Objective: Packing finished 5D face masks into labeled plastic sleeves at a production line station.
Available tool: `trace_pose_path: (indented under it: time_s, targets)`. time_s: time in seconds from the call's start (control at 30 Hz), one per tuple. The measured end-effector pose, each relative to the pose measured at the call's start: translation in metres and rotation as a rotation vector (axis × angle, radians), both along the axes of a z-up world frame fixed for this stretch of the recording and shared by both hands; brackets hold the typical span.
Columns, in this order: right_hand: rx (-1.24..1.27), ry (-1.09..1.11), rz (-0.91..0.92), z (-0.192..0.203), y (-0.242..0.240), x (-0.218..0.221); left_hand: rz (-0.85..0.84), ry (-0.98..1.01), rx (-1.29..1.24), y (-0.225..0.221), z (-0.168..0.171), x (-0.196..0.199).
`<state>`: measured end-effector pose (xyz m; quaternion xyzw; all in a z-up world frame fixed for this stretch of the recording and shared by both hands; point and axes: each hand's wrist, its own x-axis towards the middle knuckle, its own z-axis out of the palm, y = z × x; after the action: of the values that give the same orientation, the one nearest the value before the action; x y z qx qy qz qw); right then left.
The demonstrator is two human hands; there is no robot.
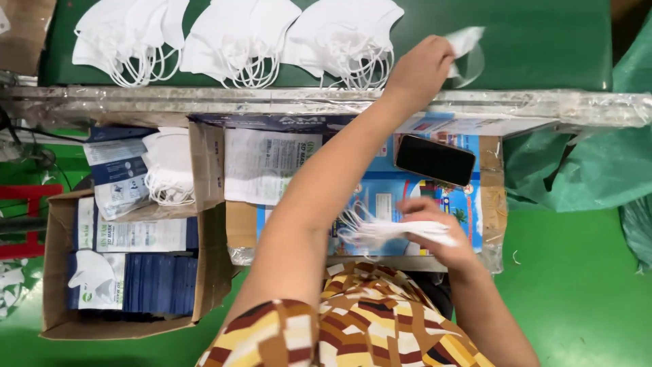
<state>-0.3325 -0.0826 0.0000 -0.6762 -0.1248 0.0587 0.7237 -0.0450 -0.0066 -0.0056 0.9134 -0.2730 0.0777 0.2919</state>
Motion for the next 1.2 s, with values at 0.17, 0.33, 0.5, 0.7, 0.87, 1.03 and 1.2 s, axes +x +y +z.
trace_pose_path:
  time_s: [0.17, 0.33, 0.5, 0.7, 0.87, 1.03, 1.2]
  targets:
    - [0.606, 0.264, -0.191, -0.002, -0.015, 0.012, -0.458, 0.681, -0.721, 0.072, 0.021, -0.098]
    - [0.146, 0.167, -0.352, -0.075, -0.022, 0.012, -0.544, 0.802, -0.956, 0.154, -0.055, -0.158]
    - [-0.286, -0.147, -0.334, -0.074, 0.032, 0.022, -0.383, 0.296, -0.309, 0.196, -0.009, -0.182]
    - [-0.302, -0.051, -0.193, -0.093, 0.045, 0.03, -0.228, 0.159, 0.098, 0.169, -0.021, -0.184]
    - [-0.368, -0.011, -0.151, -0.097, 0.037, 0.029, -0.259, 0.101, 0.039, 0.159, -0.036, -0.198]
    - [-0.532, -0.239, -0.054, -0.061, 0.026, 0.032, -0.429, 0.24, -0.215, 0.175, -0.048, -0.208]
    - [-0.597, 0.299, 0.027, -0.013, -0.038, 0.03, 0.325, 0.029, 0.021, 0.199, -0.039, -0.186]
